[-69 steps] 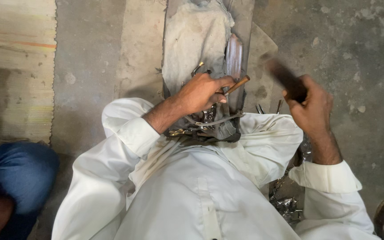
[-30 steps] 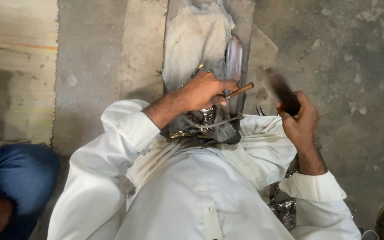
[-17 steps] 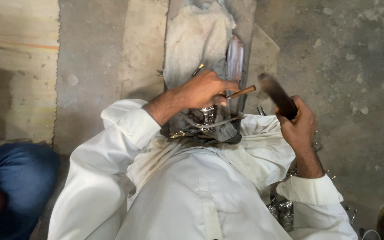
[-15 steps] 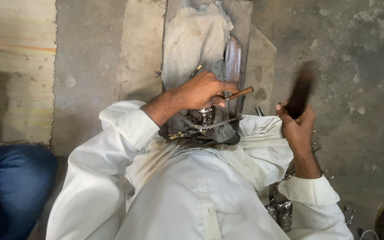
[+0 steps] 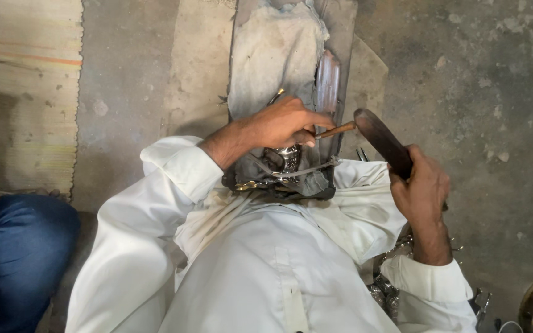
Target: The person sits cross-legged on the floor with a leather sandbag cushion on their lap and shapes small metal animal figurines. They hold a punch against the figurine and strike it with a wooden mallet, repositioning the figurine and punch repeatedly, and at times hold the figurine against the cushion to work it directly.
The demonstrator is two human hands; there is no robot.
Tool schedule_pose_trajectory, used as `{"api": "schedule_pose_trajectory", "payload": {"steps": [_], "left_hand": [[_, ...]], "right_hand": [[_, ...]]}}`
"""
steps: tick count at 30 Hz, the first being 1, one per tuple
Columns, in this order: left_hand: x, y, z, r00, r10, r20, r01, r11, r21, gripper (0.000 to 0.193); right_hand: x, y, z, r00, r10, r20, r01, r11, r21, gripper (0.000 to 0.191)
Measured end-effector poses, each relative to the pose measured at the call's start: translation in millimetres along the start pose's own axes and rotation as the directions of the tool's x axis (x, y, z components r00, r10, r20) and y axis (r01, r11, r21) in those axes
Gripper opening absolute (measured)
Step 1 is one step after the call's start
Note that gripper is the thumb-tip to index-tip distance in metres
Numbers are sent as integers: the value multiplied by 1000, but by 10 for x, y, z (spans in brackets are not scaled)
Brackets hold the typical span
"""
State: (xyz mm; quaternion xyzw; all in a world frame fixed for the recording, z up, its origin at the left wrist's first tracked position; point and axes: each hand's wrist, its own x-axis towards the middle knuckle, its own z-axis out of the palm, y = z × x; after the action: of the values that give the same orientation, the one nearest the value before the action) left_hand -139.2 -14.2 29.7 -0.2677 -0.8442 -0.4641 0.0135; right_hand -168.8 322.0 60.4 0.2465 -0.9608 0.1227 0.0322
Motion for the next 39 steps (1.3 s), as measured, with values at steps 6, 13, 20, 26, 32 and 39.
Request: {"api": "schedule_pose_trajectory", "payload": {"steps": [6,13,20,26,32,39], "left_hand": [[-298,106,106,914,-232,-333,43,871,-490,35],[-396,53,307,836,-281,-471,6,863,-505,33],[-370,-19,381,776,-265,-572,98,947,-305,41],[-323,-104,430,732,-182,-656,82,980,-181,43],[-266,-149,360,723,-142,-676,48,987,-156,42],[-202,-104,250,726,-147,-671,61,987,-150,39]], "right_hand": [[-203,26,552,950,150,274,-302,662,686,26],[-505,-559,1294,955,137,263,-280,125,952,25],[-399,-858,1392,970,180,166,-216,309,926,21],[-280,-849,1404,975,191,116,-164,258,952,21],[-182,-886,1375,980,184,79,-137,328,935,16],[-79,-935,1291,976,192,99,-152,289,945,16]]}}
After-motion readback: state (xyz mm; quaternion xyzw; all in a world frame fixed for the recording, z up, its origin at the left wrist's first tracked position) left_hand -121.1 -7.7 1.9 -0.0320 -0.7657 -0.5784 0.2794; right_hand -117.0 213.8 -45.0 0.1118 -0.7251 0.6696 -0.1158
